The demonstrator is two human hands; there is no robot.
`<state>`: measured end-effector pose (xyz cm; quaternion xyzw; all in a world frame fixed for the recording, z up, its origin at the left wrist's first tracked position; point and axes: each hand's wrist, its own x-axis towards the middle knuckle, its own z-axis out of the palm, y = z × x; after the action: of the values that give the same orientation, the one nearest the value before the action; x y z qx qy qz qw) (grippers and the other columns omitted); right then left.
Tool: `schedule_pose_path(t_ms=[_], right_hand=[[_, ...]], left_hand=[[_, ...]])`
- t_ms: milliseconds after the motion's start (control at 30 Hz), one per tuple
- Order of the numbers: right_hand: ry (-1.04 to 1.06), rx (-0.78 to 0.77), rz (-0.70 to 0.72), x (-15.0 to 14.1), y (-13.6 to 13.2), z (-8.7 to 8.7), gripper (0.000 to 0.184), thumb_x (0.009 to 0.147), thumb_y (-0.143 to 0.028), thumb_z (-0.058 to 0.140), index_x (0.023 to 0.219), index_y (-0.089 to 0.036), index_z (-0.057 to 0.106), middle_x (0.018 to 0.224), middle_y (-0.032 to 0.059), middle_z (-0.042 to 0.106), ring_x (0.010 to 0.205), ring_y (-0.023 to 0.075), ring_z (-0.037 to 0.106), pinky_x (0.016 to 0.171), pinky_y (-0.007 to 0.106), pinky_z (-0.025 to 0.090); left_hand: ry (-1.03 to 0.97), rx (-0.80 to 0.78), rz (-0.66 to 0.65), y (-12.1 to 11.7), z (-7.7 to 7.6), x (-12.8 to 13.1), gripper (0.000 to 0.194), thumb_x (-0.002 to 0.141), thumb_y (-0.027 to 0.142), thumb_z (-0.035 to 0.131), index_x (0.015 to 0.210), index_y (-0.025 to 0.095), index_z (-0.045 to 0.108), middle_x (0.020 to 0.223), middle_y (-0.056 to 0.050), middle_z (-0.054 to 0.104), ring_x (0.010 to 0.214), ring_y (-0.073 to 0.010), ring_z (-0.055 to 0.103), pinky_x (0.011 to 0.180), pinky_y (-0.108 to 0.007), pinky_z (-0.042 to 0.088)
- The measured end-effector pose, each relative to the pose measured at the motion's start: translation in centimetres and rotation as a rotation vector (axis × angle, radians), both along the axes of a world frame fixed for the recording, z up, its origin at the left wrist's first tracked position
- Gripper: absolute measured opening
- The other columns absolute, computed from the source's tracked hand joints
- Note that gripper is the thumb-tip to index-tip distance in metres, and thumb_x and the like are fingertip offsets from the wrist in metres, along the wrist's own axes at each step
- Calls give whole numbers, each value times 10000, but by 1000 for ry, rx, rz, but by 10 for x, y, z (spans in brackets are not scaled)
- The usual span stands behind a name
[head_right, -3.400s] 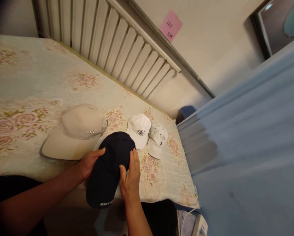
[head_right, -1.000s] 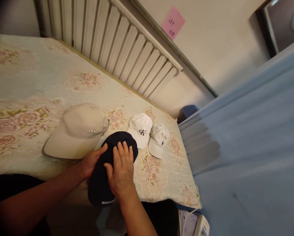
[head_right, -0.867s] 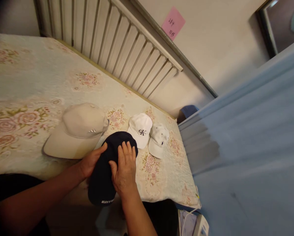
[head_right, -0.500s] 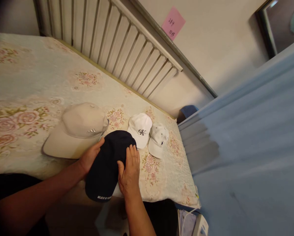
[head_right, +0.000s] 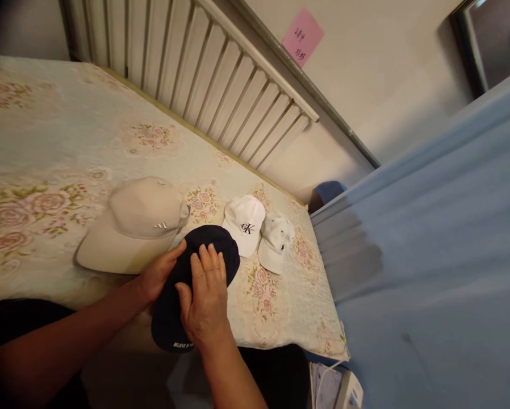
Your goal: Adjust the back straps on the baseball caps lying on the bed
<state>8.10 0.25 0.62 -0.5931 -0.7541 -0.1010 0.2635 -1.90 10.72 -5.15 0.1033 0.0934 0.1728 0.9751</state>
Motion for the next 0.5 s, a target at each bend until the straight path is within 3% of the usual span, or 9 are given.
schedule_pose_path(t_ms=[300,500], right_hand=[[-3,7,-73,22,0,-19,547,912,-178,451,1428,-161,272,1464,153,365,1406,264,230,1095,592,283],[81,2,-179,37,-11,-29,533,920,-200,444,1427,-178,282,1461,155,368,1389,262,275,1072,566,341]], left_hand=[[-23,-5,-62,-4,14,-4,589,914,508,376,1229,51,572,1008,-118,726,989,-274,651,954,-363,426],[-30,-28,-108,-2,10,-1,642,871,586,397,1231,85,575,1001,-143,725,983,-293,658,952,-414,437]])
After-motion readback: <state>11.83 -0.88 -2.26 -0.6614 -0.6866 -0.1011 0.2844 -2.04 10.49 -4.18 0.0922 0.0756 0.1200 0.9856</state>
